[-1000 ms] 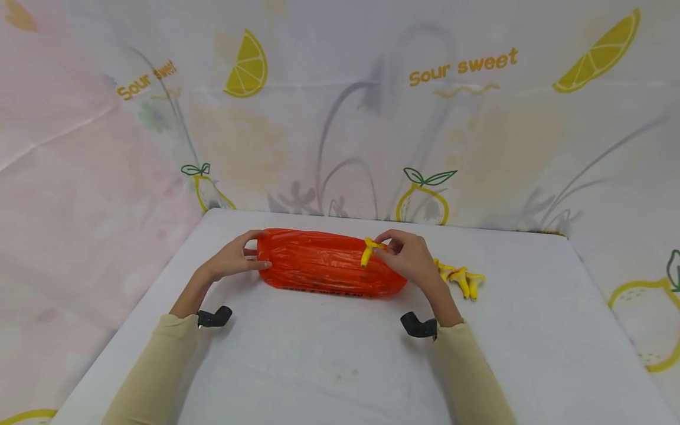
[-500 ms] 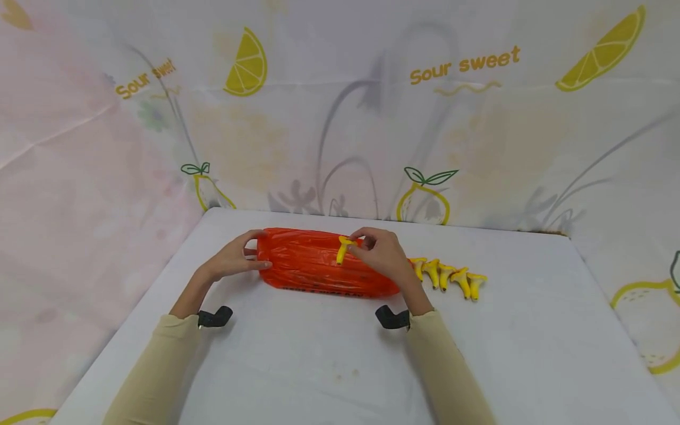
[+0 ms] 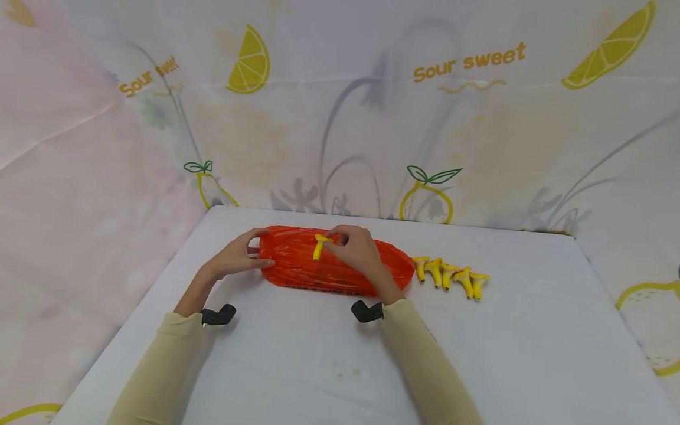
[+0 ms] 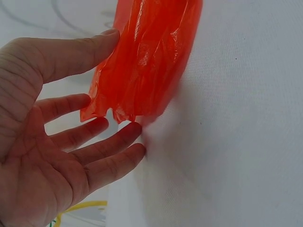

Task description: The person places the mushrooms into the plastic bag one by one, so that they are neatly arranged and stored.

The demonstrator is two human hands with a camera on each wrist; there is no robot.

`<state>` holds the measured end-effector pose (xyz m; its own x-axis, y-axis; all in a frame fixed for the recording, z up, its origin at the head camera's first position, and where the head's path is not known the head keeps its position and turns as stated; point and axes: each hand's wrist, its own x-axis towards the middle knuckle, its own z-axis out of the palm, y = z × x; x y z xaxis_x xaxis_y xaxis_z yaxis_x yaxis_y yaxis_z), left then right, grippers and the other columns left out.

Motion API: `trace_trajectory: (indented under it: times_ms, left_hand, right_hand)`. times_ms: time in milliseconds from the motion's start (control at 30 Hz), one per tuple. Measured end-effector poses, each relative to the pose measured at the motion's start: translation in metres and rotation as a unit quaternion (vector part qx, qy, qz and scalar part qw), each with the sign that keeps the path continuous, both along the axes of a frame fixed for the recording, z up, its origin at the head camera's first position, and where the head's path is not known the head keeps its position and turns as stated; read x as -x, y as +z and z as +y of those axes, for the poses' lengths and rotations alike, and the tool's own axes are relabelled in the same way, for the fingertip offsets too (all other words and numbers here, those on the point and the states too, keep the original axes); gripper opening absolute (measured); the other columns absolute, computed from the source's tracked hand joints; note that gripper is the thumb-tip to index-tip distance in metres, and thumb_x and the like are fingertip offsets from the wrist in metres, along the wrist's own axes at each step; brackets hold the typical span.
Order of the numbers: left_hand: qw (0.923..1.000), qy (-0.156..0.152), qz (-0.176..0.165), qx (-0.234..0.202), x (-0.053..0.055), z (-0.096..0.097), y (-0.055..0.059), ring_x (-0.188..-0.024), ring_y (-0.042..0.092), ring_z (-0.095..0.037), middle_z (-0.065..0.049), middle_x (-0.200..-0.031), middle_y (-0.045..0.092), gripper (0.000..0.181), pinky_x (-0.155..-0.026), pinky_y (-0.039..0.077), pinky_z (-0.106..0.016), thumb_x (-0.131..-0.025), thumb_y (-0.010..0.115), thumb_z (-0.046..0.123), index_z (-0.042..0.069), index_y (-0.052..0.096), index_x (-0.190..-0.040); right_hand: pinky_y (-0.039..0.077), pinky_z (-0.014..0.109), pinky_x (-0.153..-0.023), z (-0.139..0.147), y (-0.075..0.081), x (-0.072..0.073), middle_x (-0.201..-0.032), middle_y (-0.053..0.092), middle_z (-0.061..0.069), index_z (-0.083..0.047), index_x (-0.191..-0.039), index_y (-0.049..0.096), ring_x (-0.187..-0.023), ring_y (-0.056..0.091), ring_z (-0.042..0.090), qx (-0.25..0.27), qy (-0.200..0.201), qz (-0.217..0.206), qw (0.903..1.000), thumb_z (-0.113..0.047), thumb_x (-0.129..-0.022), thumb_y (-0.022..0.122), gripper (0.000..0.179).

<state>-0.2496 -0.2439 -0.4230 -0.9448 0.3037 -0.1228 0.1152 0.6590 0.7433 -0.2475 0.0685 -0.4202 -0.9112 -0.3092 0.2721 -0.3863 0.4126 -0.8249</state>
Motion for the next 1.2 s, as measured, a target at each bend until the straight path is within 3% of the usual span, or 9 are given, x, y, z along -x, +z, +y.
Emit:
trace_trajectory:
  times_ms: [400, 733, 833, 967, 1067, 1200]
  left_hand:
    - [0.9999, 0.001, -0.013, -0.01, 0.001, -0.001, -0.004, -0.129, 0.046, -0.043, -0.017, -0.15, 0.036, 0.083, -0.098, 0.047, -0.053, -0.084, 0.079, 0.027, 0.009, 0.032, -0.15]
    - [0.9999, -0.005, -0.014, 0.0, -0.002, 0.0, 0.001, -0.131, 0.043, -0.043, -0.017, -0.152, 0.036, 0.083, -0.101, 0.043, -0.056, -0.084, 0.078, 0.027, 0.01, 0.032, -0.15]
    - [0.9999, -0.007, -0.015, -0.002, -0.002, 0.0, 0.001, -0.132, 0.043, -0.044, -0.017, -0.152, 0.036, 0.082, -0.1, 0.044, -0.057, -0.084, 0.078, 0.026, 0.01, 0.032, -0.15]
    - [0.9999, -0.007, -0.014, -0.006, -0.002, -0.001, 0.002, -0.132, 0.043, -0.045, -0.017, -0.152, 0.036, 0.082, -0.1, 0.043, -0.058, -0.084, 0.078, 0.026, 0.01, 0.032, -0.151]
    - [0.9999, -0.008, -0.011, -0.004, -0.001, -0.001, 0.002, -0.132, 0.043, -0.046, -0.017, -0.152, 0.036, 0.083, -0.101, 0.043, -0.058, -0.084, 0.078, 0.027, 0.009, 0.032, -0.151]
    - [0.9999, -0.007, -0.014, -0.002, -0.001, -0.001, 0.002, -0.132, 0.042, -0.045, -0.018, -0.153, 0.035, 0.084, -0.101, 0.043, -0.058, -0.084, 0.078, 0.027, 0.009, 0.031, -0.151]
  right_hand:
    - [0.023, 0.026, -0.046, -0.039, -0.013, 0.011, -0.054, 0.037, -0.001, -0.014, -0.103, 0.079, -0.049, 0.033, 0.015, -0.025, -0.001, -0.004, 0.9997, -0.027, -0.088, 0.075, 0.02]
    - [0.028, 0.023, -0.048, -0.059, -0.025, 0.019, -0.057, 0.049, -0.003, -0.017, -0.107, 0.079, -0.055, 0.041, 0.014, -0.069, -0.019, -0.01, 0.9974, -0.031, -0.088, 0.076, 0.024]
    - [0.026, 0.024, -0.046, -0.064, -0.027, 0.021, -0.057, 0.047, -0.001, -0.016, -0.106, 0.079, -0.052, 0.039, 0.015, -0.067, -0.017, -0.014, 0.9975, -0.031, -0.087, 0.077, 0.025]
    - [0.028, 0.024, -0.048, -0.071, -0.026, 0.023, -0.065, 0.059, -0.003, -0.016, -0.106, 0.079, -0.056, 0.042, 0.016, -0.075, -0.02, -0.016, 0.9968, -0.032, -0.087, 0.077, 0.025]
    - [0.036, 0.023, -0.053, -0.076, -0.027, 0.023, -0.084, 0.07, -0.003, -0.015, -0.106, 0.079, -0.066, 0.05, 0.014, -0.085, -0.027, -0.019, 0.9958, -0.031, -0.087, 0.077, 0.025]
    - [0.042, 0.024, -0.057, -0.08, -0.03, 0.023, -0.088, 0.071, -0.002, -0.016, -0.109, 0.078, -0.072, 0.054, 0.015, -0.106, -0.041, -0.03, 0.993, -0.033, -0.089, 0.075, 0.027]
